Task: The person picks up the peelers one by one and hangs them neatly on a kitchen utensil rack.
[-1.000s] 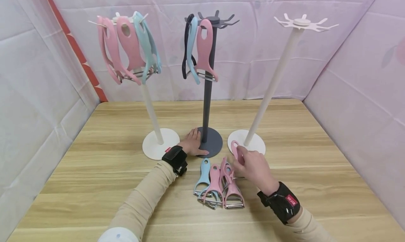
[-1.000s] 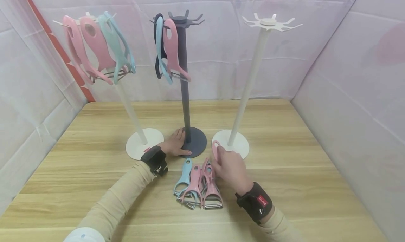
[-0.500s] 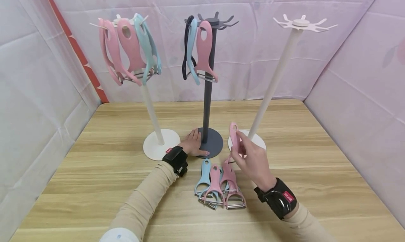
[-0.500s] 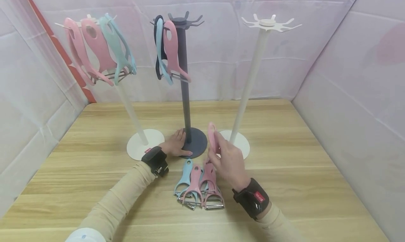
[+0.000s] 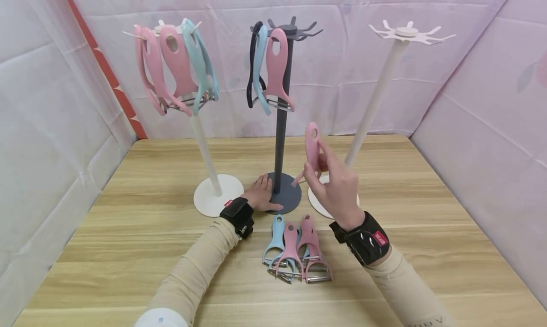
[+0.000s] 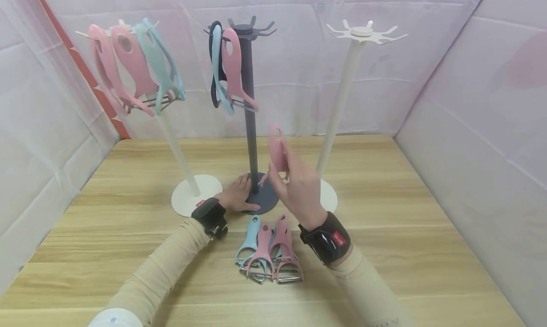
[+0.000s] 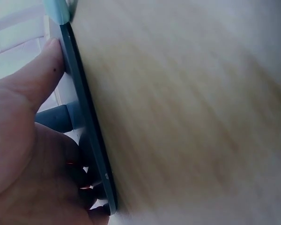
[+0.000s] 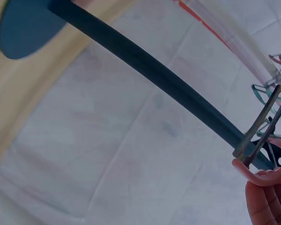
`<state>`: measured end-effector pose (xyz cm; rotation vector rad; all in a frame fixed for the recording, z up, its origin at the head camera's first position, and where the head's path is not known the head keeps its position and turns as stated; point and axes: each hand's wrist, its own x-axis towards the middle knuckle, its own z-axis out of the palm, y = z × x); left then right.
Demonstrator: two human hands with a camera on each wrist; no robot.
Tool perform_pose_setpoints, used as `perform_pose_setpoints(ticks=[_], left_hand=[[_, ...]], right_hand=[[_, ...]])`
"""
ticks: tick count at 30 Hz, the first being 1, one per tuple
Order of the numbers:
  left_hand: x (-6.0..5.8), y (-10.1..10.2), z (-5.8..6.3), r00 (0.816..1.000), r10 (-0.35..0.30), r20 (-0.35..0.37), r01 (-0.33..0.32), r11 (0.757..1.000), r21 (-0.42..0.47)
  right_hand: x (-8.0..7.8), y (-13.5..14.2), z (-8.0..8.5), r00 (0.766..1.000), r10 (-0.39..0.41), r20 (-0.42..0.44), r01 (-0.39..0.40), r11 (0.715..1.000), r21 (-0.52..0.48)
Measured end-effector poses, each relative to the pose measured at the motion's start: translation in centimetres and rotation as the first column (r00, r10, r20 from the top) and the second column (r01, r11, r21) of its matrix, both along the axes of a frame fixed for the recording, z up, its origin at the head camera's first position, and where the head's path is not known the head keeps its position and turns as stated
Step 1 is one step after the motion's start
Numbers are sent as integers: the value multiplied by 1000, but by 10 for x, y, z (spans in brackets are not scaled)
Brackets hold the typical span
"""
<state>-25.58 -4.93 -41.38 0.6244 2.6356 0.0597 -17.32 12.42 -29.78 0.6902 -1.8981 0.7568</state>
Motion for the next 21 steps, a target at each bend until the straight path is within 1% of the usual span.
perform_pose_setpoints(ticks=[3,6,9,12,16,21], left_hand=[[2,0,4,1000,-4,2,4,1000,2],[3,1,7,1000,-6,6,6,1000,2],[3,1,6,1000,-4,13,4,1000,2],[1,2,3,1000,3,9,-3,1000,5],[0,2,2,1000,8,-2,-8,1000,5],[4,2,6,1000,13,-5,-13,1000,5]], right_hand=[[-7,-8,15,999,-11,-48,10,999,-37],[-16,-15,32,993,-18,-117,10,998,-69],[-23,-21,50,983,-18,-183,0,995,-100],[-29,-28,67,973,-18,-229,-14,991,-136],[-34,-35,85,972,-9,-235,-29,987,-160],[-41,-41,101,978,-18,-207,-17,986,-165]])
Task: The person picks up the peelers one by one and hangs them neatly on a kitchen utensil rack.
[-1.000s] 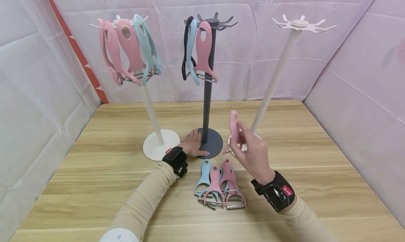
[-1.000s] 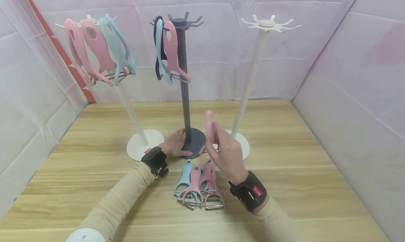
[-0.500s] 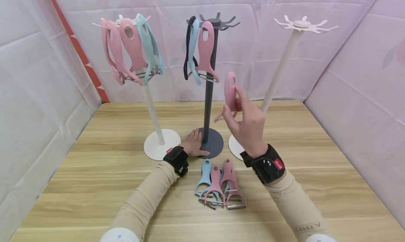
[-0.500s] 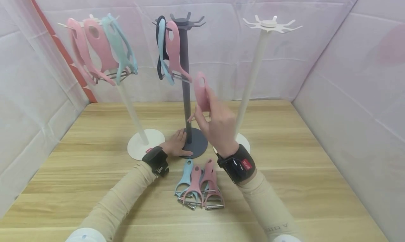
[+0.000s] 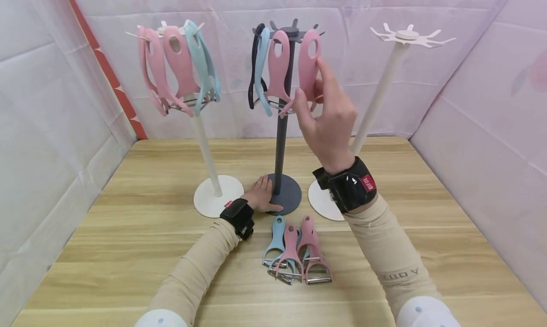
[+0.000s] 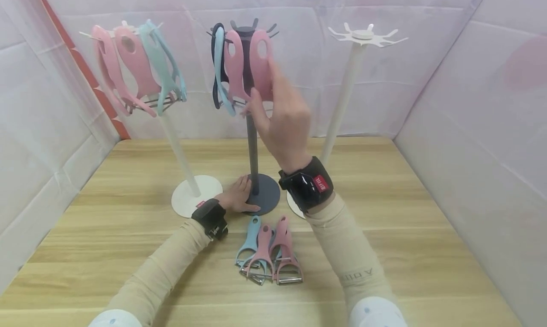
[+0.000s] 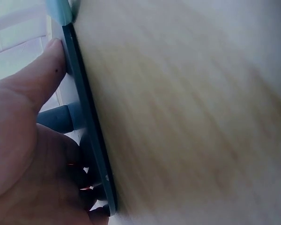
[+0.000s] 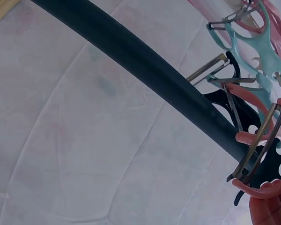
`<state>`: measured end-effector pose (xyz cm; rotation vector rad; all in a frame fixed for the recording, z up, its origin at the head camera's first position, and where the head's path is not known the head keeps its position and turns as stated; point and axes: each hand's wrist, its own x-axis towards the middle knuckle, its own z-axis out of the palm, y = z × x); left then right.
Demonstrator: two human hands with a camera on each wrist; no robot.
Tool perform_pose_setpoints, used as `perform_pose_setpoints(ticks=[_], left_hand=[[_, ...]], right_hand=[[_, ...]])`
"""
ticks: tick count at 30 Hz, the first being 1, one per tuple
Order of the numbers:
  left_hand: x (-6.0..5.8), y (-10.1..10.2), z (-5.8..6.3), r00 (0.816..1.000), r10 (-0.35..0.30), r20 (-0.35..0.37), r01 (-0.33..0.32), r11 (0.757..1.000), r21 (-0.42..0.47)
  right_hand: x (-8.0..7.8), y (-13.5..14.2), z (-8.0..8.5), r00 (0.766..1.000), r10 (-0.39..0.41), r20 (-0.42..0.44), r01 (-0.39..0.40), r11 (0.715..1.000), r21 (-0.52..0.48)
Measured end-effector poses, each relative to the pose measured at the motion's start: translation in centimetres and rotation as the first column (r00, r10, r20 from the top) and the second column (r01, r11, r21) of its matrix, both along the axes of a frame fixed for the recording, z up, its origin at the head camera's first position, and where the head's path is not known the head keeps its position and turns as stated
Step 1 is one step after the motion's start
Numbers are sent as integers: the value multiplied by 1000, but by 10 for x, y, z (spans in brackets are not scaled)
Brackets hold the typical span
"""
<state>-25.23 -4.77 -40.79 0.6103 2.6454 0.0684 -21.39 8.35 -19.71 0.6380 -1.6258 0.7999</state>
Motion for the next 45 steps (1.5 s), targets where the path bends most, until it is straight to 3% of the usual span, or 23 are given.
perform_pose_setpoints(ticks=[10,19,25,36,45], left_hand=[[3,1,9,1000,-6,-10,6,1000,23],[-6,4,-5,1000,-4,-14,4,1000,2],[-3,3,1,1000,-9,-13,9,1000,5],[-1,0,2,999,-22,-26,22,1000,4],[-6,-5,-3,1000,-15,0,15,1000,6]], right_hand=[[-8,-4,8,1000,-8,28,8,1000,7],[-9,-5,4,999,-30,22,29,999,38],[-4,-1,0,998,-54,32,52,998,37],[12,10,-21,998,-56,19,55,997,45],[34,17,-45,993,-43,106,32,994,107]])
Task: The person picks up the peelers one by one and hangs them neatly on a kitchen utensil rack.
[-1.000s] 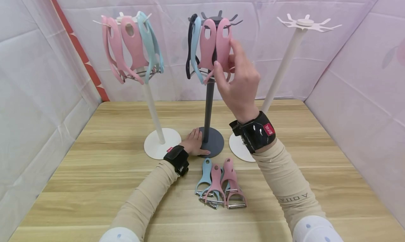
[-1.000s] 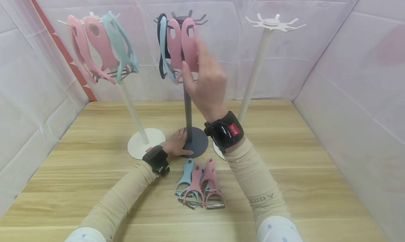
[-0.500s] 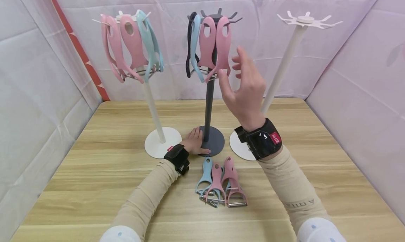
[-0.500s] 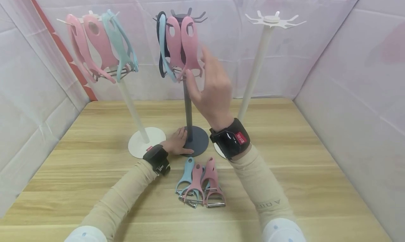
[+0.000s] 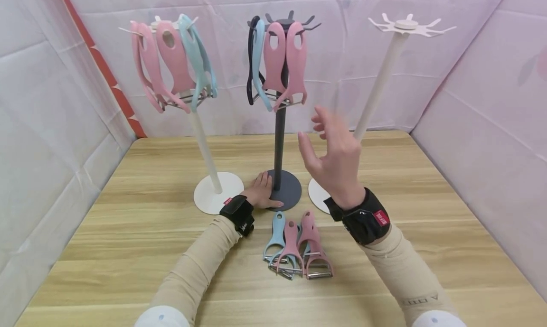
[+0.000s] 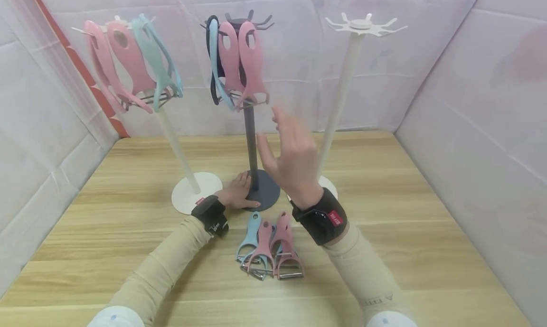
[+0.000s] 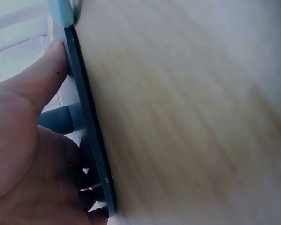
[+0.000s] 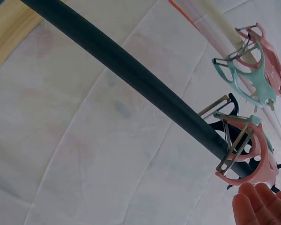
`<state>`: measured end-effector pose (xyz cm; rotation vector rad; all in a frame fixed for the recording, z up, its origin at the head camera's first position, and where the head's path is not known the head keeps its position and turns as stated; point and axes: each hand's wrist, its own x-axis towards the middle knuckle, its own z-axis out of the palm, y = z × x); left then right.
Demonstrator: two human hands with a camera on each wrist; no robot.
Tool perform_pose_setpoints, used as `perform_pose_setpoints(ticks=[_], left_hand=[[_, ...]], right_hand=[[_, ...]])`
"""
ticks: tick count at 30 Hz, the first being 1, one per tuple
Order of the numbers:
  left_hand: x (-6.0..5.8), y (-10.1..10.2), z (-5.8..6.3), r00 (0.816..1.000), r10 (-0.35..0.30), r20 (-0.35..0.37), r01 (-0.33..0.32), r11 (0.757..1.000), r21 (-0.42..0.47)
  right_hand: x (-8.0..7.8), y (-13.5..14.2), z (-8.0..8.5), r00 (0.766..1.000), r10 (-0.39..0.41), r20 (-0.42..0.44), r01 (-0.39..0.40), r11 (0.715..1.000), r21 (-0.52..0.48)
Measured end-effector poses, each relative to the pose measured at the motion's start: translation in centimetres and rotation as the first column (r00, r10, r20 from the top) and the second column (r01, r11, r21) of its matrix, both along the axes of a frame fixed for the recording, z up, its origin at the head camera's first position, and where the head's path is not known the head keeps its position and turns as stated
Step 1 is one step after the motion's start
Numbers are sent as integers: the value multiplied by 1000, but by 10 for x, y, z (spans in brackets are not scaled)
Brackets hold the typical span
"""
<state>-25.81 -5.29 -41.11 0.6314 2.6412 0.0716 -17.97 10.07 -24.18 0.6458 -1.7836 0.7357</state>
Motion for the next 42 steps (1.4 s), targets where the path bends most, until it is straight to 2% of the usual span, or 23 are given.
perform_pose_setpoints(ticks=[5,10,14,16,17,19,21,24,25,26,28,31,32,33,35,40,42], left_hand=[[-5,-1,-6,1000,-2,-2,2,1000,2],[-3,0,-4,1000,-4,-6,4,1000,8],[2,0,2,1000,1,-3,-1,1000,1],[4,0,6,1000,5,-3,-5,1000,7],[5,0,7,1000,7,-8,-7,1000,13],[7,-1,9,1000,7,-18,-6,1000,21],[8,-1,11,1000,7,-29,-6,999,36],[7,-2,10,999,1,-36,1,999,41],[7,-2,9,999,-1,-38,2,999,43],[6,-2,9,999,-1,-40,3,999,44],[6,-2,7,999,-4,-42,6,999,43],[5,-1,7,999,-4,-40,6,999,40],[5,-1,7,999,-3,-40,4,999,41],[5,-1,7,999,-2,-38,3,999,39],[6,-1,8,999,0,-37,2,999,40],[7,-1,9,999,-3,-39,5,999,38],[8,-1,9,999,-3,-40,5,999,41]], right_hand=[[12,7,-20,998,10,67,-14,998,61],[20,16,-45,991,-29,129,7,986,167],[29,22,-67,976,-82,199,20,955,296],[34,24,-76,955,-140,262,32,925,379],[38,25,-80,937,-173,304,31,907,420],[44,26,-87,875,-262,407,20,860,510],[49,26,-92,784,-352,510,-18,810,587],[55,27,-100,635,-446,630,-108,756,645],[57,27,-102,596,-463,656,-137,746,651],[59,28,-105,570,-477,669,-157,735,659],[62,29,-110,559,-489,669,-182,715,675],[66,31,-119,605,-471,642,-190,698,691],[67,31,-122,625,-460,630,-184,698,692],[67,31,-124,634,-448,630,-185,704,686],[68,32,-127,631,-426,649,-192,724,663],[68,31,-132,564,-442,698,-196,749,633],[68,31,-132,560,-446,698,-192,749,634]])
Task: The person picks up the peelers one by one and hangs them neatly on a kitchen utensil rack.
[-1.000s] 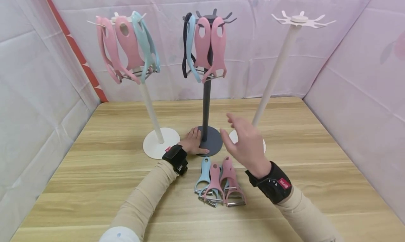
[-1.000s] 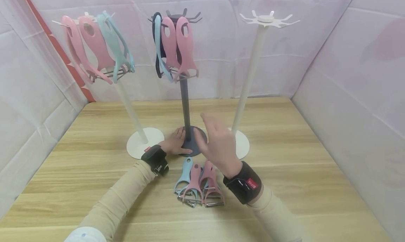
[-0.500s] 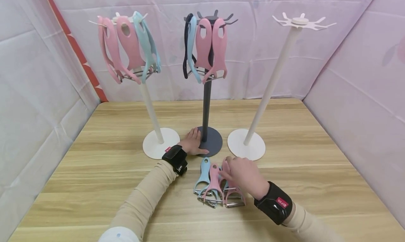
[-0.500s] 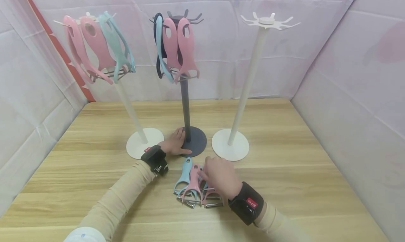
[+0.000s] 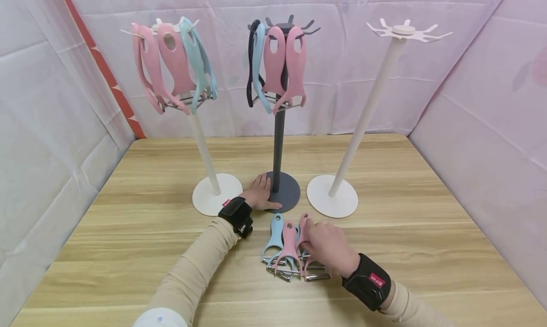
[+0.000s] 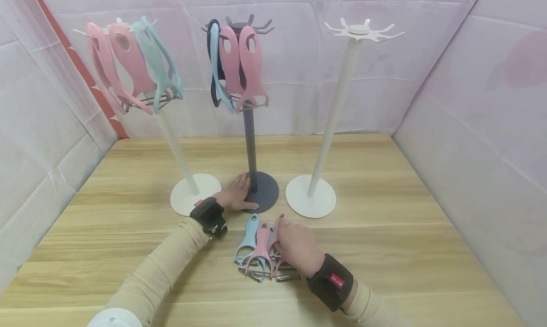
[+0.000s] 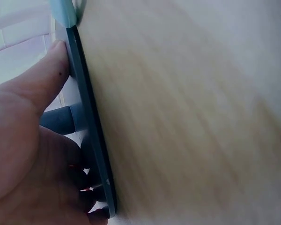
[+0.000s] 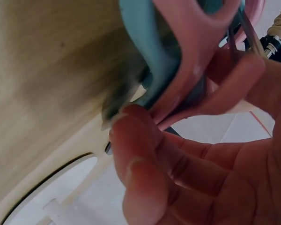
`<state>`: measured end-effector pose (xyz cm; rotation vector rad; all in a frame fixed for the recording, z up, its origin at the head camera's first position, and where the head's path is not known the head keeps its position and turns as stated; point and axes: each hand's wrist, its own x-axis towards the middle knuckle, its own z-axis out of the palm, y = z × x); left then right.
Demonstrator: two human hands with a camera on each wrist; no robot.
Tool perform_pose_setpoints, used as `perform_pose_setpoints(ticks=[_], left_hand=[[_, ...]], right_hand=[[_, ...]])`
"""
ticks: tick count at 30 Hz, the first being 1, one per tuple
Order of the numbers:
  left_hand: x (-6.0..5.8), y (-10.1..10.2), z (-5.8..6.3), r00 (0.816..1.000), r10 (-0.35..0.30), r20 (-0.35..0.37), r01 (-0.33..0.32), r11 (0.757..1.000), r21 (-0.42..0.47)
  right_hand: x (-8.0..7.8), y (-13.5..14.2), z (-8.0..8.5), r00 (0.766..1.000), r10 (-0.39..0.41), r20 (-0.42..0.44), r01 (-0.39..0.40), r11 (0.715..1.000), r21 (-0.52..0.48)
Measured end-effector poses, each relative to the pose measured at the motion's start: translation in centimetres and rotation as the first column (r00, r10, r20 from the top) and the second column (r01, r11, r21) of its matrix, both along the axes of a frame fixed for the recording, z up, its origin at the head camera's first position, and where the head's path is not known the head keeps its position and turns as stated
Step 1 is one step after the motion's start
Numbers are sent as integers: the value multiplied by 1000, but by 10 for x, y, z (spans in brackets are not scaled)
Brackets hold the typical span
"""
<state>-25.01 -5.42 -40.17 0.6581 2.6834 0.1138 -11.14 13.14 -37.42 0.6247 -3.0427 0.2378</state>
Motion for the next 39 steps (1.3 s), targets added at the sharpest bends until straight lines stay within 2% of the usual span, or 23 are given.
perform_pose_setpoints(ticks=[5,12,22,30,35,39], left_hand=[[1,0,1,1000,1,-5,-1,1000,9],[0,0,0,1000,5,5,-5,1000,13],[-2,0,-4,1000,0,2,0,1000,7],[-2,0,-4,1000,7,13,-7,1000,5],[0,0,-1,1000,13,15,-13,1000,17],[1,0,0,1000,11,12,-11,1000,17]], right_hand=[[1,0,0,1000,9,-15,-9,1000,-18],[0,3,2,999,-13,39,15,998,-59],[2,10,12,1000,5,7,-4,995,-102],[2,11,14,997,-38,61,44,994,-105],[1,11,12,998,-59,37,63,989,-131],[0,9,9,999,-42,10,43,994,-98]])
